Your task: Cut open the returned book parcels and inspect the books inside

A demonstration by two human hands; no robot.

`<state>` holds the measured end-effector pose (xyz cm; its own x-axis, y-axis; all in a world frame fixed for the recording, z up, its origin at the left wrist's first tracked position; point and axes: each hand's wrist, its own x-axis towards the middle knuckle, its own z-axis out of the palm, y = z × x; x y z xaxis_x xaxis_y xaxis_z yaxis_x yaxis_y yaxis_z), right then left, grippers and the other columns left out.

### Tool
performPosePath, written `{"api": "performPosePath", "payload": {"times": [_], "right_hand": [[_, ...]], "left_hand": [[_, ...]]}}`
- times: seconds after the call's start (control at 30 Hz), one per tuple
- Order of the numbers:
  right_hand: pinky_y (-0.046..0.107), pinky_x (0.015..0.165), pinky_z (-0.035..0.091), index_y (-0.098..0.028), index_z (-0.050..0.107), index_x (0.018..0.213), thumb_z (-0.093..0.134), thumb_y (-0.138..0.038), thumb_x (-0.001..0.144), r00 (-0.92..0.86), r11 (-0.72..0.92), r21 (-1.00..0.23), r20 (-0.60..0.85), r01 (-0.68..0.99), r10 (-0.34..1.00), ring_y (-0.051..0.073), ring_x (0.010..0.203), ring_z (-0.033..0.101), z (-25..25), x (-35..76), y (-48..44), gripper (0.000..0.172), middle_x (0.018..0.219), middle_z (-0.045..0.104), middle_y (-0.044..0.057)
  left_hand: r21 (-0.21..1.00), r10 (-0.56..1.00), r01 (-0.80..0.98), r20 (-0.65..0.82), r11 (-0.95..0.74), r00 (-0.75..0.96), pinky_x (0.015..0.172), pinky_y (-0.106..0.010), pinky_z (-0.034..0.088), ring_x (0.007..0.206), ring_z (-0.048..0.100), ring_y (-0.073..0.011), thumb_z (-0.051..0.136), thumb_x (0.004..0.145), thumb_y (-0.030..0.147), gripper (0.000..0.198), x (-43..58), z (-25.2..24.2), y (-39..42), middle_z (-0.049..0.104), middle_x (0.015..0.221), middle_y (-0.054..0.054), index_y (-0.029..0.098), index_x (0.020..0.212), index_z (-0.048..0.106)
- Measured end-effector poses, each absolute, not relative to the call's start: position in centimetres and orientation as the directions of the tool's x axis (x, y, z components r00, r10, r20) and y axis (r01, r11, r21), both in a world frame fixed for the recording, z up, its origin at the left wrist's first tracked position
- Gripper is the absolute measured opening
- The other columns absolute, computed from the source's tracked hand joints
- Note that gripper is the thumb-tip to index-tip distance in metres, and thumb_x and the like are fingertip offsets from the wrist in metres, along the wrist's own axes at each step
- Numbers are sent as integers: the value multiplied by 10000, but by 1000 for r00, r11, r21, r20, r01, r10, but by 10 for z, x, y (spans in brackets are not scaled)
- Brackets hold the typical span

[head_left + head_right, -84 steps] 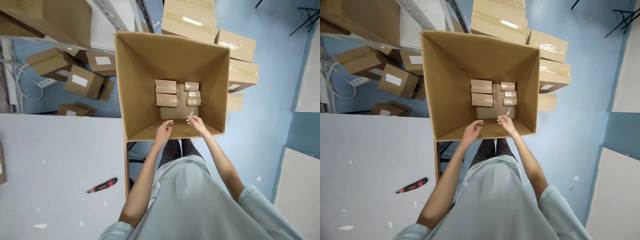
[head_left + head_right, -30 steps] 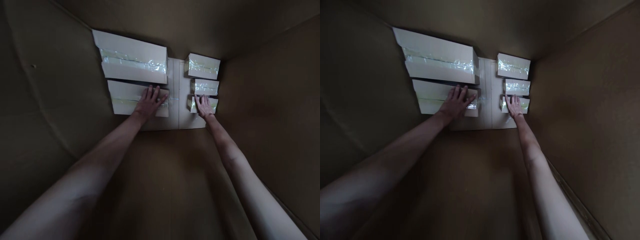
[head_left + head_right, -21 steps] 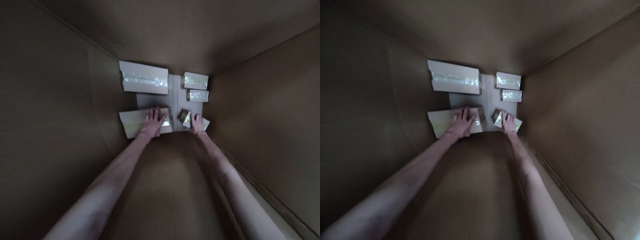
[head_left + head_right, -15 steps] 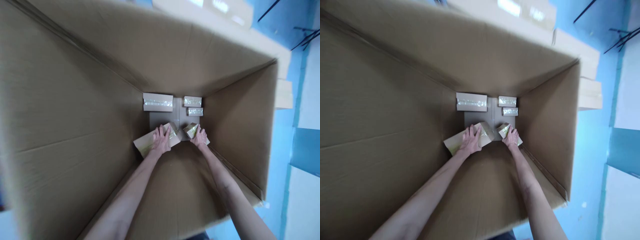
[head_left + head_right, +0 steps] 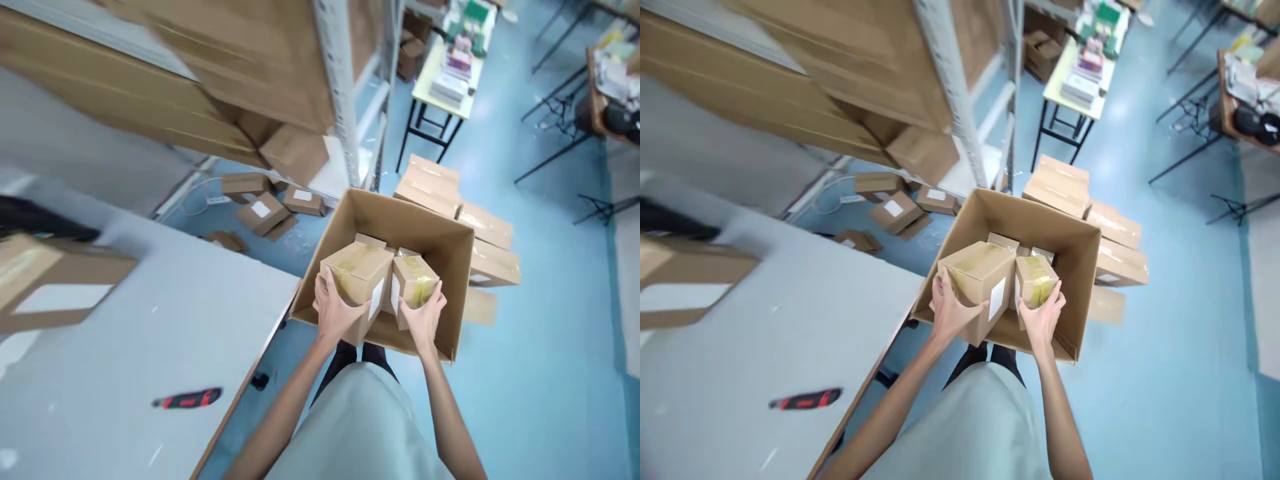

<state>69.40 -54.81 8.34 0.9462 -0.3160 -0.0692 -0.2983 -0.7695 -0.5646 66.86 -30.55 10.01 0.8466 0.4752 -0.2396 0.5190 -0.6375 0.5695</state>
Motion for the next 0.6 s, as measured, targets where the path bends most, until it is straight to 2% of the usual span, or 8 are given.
{"api": "performPosePath", "payload": {"times": [0.1, 0.27, 0.43, 0.6], "right_hand": [[674, 1218, 520, -157, 102, 1842, 872, -697, 804, 982, -740, -659, 11, -133, -187, 531, 1486, 545, 144, 676, -521, 1401, 1594, 419, 285], [691, 1260, 473, -187, 130, 1845, 873, -680, 813, 983, -667, -728, 51, 158, 177, 540, 1567, 487, 198, 659, -452, 1364, 1656, 400, 290], [656, 1246, 492, -199, 217, 1826, 892, -609, 807, 866, -592, -714, 40, 374, 499, 513, 1529, 537, 190, 625, -350, 1290, 1617, 469, 274], [642, 1218, 510, -191, 294, 1793, 913, -562, 785, 734, -540, -664, 20, 517, 679, 496, 1459, 589, 157, 543, -242, 1240, 1553, 523, 256]], "left_hand": [[662, 627, 534, -123, -526, 769, 1359, -751, 337, 1754, 256, -509, 1028, 649, 556, 1602, 613, 157, -282, 241, 1870, -276, 254, 1858, 22], [739, 876, 596, -18, -313, 482, 1397, -675, 346, 1757, 268, -476, 1030, 634, 564, 1572, 511, 204, -241, 299, 1855, -214, 281, 1859, 86], [682, 981, 730, -114, -35, 154, 1354, -733, 364, 1739, 304, -493, 1002, 673, 574, 1482, 422, 206, -196, 312, 1846, -234, 283, 1844, 141], [590, 981, 787, -165, 182, -103, 1313, -754, 375, 1714, 333, -504, 966, 716, 610, 1410, 333, 198, -141, 299, 1826, -290, 251, 1827, 175]]}}
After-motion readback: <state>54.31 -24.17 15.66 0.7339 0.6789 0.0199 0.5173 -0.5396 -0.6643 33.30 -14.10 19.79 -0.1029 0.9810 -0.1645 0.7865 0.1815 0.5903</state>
